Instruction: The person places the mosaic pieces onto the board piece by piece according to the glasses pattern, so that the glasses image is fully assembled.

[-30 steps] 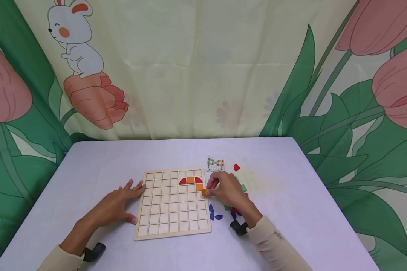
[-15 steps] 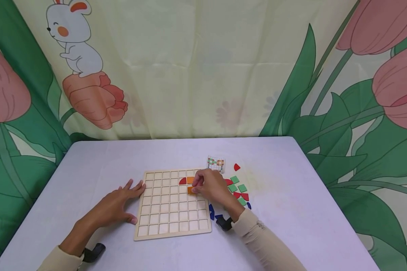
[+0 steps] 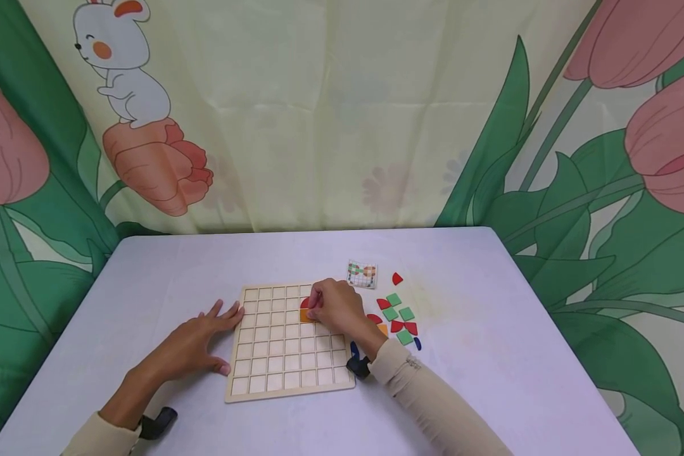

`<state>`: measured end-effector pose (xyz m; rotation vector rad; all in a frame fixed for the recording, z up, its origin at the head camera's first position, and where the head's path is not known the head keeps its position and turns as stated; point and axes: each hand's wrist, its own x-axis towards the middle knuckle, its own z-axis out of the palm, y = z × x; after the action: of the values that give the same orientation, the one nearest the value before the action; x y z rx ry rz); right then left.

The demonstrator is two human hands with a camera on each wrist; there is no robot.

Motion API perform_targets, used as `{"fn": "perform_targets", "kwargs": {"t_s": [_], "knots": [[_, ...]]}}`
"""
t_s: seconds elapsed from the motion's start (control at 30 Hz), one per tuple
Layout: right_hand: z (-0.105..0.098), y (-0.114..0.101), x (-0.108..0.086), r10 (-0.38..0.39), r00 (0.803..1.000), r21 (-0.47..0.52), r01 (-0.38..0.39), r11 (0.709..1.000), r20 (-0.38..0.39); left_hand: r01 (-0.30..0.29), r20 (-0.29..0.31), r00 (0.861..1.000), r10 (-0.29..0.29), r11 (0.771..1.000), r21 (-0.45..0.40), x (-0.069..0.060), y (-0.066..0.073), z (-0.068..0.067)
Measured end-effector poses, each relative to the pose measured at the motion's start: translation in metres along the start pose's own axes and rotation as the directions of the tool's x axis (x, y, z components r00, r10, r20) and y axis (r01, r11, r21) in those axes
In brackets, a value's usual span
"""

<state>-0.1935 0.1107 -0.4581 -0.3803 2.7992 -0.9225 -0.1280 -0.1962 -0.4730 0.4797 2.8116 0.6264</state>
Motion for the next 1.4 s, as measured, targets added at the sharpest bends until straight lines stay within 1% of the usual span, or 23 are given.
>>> {"fn": "perform_targets", "kwargs": {"t_s": [0.2, 0.3, 0.53, 0.73, 0.9, 1.1, 1.27, 1.4], "knots": [[0.004, -0.002, 0.004, -0.001, 1.000, -0.076, 0.003, 0.997, 0.028, 0.006, 0.003, 1.000, -0.006, 1.000, 0.009, -0.001, 0.001, -0.001], [0.003, -0.004, 0.004, -0.005, 0.999, -0.094, 0.008, 0.996, 0.037, 0.007, 0.003, 1.000, -0.007, 1.000, 0.006, 0.000, 0.001, -0.001], [0.002, -0.003, 0.002, -0.016, 0.999, -0.087, 0.019, 0.996, 0.038, 0.013, 0.002, 1.000, -0.013, 1.000, 0.002, 0.000, 0.000, 0.001], [-0.001, 0.003, -0.004, -0.013, 1.000, -0.032, 0.014, 0.999, 0.025, 0.007, 0.004, 1.000, -0.007, 1.000, 0.004, 0.000, -0.002, 0.002], [-0.006, 0.009, -0.011, 0.007, 1.000, 0.001, -0.007, 1.000, 0.003, -0.001, -0.002, 1.000, 0.001, 1.000, 0.005, 0.000, -0.003, 0.001], [-0.017, 0.021, -0.017, 0.034, 0.999, 0.016, -0.034, 0.999, -0.028, 0.005, 0.002, 1.000, -0.005, 1.000, 0.002, 0.000, -0.001, 0.000], [-0.026, 0.035, -0.022, 0.079, 0.995, 0.019, -0.078, 0.997, -0.060, -0.003, -0.005, 1.000, 0.003, 1.000, 0.004, 0.000, -0.001, 0.000], [-0.034, 0.046, -0.025, 0.135, 0.988, 0.014, -0.134, 0.991, -0.075, -0.005, -0.006, 1.000, 0.005, 1.000, 0.008, 0.001, -0.001, 0.001]]}}
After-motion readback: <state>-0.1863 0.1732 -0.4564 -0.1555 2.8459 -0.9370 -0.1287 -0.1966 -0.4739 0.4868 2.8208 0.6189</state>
